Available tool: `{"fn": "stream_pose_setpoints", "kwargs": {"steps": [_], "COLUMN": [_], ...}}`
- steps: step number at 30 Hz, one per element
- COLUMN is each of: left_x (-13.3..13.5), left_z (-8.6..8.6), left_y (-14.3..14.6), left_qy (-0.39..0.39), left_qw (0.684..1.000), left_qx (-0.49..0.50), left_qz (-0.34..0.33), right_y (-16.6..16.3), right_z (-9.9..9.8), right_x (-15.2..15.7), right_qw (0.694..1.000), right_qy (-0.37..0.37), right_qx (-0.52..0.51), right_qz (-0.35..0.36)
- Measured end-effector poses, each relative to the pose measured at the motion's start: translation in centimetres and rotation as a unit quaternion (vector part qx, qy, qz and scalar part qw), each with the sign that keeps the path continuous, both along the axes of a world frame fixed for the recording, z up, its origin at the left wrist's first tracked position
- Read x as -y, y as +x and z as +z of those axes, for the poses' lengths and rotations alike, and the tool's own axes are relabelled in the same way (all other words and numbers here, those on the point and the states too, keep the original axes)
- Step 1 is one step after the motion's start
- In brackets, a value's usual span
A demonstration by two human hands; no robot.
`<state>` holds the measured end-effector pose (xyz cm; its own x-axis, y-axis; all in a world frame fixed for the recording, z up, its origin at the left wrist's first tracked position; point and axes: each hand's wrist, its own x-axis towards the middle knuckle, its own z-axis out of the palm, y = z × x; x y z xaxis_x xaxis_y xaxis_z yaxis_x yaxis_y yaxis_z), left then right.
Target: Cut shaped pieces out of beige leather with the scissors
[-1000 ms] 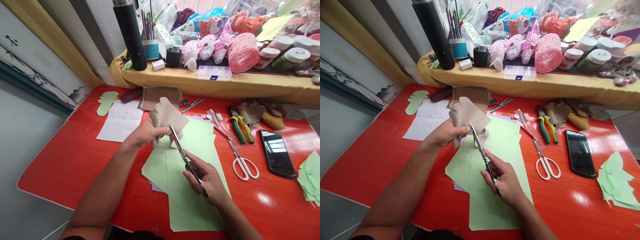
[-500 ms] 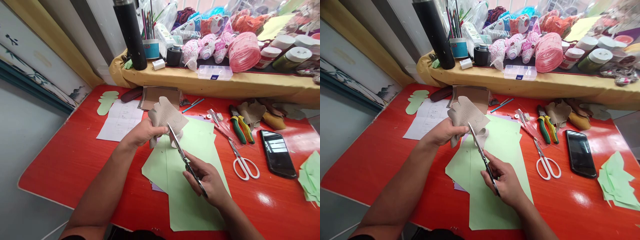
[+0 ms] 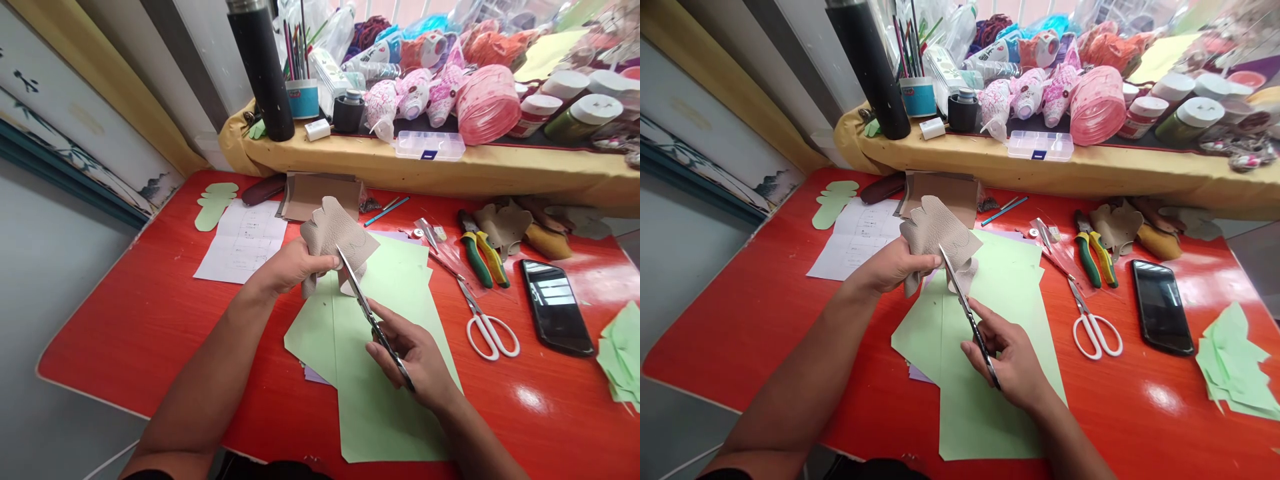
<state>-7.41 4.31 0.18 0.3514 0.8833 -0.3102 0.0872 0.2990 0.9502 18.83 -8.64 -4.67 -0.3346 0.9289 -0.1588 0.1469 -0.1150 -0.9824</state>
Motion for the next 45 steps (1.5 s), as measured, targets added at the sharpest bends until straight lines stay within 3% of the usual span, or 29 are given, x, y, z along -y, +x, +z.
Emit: {"fn": "stream_pose_setpoints", "kwargs": {"steps": [14, 45], "left_x": [-0.1, -0.1], "left_z": [-0.4, -0.6], "left_y": [-0.2, 0.3], "left_qy": [-0.015, -0.012], "left_qw": [1.0, 1.0], "left_qx": [-0.004, 0.016], "left_qz": [0.003, 0.015], "right_y": [-0.5, -0.5], "right_z": [1.6, 2.2], "right_x": [-0.2, -0.2], "right_qw": [1.0, 0.999], "right_qy": [-0.016, -0.02], "right_qx": [0.024, 0.034], "right_qz": [0.01, 0.011]}}
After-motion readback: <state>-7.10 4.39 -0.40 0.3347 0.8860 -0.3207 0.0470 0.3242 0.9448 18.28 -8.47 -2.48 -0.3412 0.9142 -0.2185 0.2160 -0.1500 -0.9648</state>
